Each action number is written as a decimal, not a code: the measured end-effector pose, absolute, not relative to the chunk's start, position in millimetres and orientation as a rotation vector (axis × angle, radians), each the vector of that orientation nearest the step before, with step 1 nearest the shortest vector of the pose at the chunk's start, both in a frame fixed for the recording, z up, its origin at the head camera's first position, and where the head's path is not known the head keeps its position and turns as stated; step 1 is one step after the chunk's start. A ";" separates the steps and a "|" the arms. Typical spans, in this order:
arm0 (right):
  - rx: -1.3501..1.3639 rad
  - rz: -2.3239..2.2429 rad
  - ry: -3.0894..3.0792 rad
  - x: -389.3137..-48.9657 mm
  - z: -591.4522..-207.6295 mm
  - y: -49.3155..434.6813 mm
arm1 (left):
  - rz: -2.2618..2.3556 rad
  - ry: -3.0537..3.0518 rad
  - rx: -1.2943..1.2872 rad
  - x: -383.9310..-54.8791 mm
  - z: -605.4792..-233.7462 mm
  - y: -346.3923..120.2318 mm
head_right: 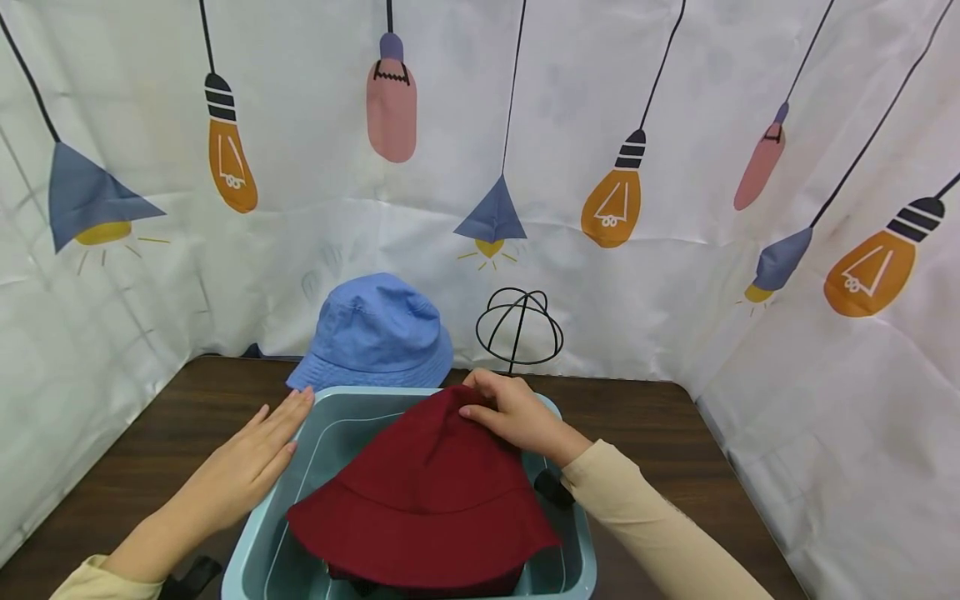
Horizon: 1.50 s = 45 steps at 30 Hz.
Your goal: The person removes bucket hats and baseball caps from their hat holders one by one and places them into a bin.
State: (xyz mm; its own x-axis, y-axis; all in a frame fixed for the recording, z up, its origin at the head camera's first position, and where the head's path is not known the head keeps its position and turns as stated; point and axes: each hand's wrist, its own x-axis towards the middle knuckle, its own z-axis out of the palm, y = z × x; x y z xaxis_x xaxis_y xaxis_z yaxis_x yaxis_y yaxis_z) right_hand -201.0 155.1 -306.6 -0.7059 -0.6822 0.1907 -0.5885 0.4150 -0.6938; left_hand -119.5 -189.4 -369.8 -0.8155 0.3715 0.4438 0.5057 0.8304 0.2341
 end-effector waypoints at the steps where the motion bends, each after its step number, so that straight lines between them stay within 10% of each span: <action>1: -1.130 -1.173 2.525 -200.9 -305.4 154.8 | -0.487 -2.626 -0.658 -119.4 -369.8 -189.3; 45: -1.499 -1.379 1.704 -154.5 -232.7 149.0 | -0.484 -2.643 -0.661 -119.7 -369.2 -188.8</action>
